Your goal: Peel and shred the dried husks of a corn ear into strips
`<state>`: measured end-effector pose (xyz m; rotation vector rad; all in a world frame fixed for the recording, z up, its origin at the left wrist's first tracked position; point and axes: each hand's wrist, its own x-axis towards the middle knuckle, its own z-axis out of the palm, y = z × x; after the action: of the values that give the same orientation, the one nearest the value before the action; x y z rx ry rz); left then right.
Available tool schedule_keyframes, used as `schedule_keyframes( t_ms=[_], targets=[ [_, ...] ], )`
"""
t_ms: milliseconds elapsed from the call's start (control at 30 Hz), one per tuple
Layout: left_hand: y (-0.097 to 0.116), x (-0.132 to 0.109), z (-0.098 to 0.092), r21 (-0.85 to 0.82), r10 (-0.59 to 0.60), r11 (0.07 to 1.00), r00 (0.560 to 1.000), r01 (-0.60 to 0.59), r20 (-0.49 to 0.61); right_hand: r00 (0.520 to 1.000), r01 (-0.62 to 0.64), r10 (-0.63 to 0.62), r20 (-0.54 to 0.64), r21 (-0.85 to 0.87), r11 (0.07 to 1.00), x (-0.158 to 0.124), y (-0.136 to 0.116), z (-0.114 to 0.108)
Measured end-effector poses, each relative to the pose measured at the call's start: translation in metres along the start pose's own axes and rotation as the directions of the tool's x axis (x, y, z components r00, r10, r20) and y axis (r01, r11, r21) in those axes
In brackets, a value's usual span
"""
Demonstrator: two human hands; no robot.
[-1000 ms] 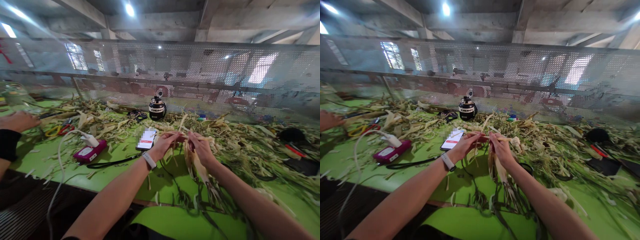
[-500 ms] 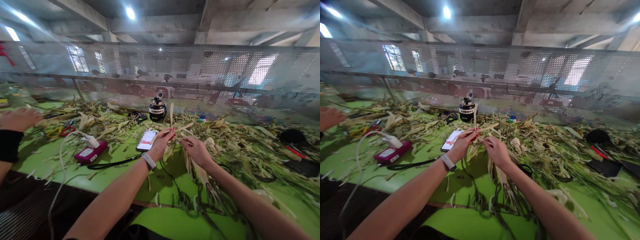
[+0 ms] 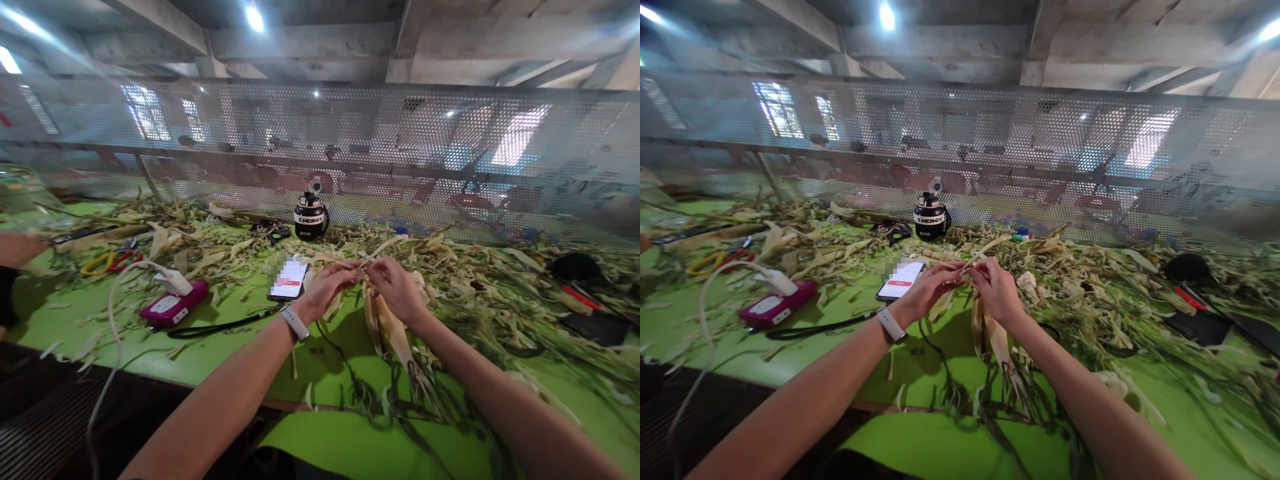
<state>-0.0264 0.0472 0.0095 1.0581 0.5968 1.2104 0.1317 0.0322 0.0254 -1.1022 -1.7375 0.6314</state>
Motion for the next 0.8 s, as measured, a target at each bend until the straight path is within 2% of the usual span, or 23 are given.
schedule_keyframes(
  t_ms=[167, 400, 467, 600, 700, 800],
  targets=[
    [-0.0024, -0.0013, 0.0008, 0.154, 0.084, 0.985, 0.996, -0.08, -0.023, 0.994, 0.08, -0.092, -0.053, -0.195, 0.978, -0.0026, 0.0001, 0.0018],
    [0.004, -0.0055, 0.0018, 0.221, -0.023, 0.975, 0.999, 0.014, 0.034, 0.991, 0.083, -0.11, -0.08, -0.284, 0.955, -0.0027, 0.0018, 0.0033],
    [0.0042, -0.0043, 0.0017, 0.212, -0.007, 0.977, 1.0, 0.007, 0.004, 0.991, 0.067, -0.094, -0.09, -0.269, 0.961, -0.0016, 0.004, 0.0032],
    [0.0036, -0.0003, -0.0005, 0.166, 0.043, 0.986, 0.991, -0.022, -0.129, 0.991, -0.002, -0.04, -0.129, -0.307, 0.952, 0.0007, 0.0066, 0.0011],
    [0.0033, 0.0022, -0.004, 0.146, 0.079, 0.988, 0.979, -0.051, -0.189, 0.991, 0.048, -0.102, -0.088, -0.475, 0.878, -0.0006, 0.0056, 0.0004],
    [0.0033, 0.0034, -0.0081, 0.211, 0.112, 0.975, 0.972, -0.068, -0.207, 0.969, 0.225, -0.24, 0.063, -0.633, 0.741, -0.0051, 0.0021, 0.0022]
  ],
)
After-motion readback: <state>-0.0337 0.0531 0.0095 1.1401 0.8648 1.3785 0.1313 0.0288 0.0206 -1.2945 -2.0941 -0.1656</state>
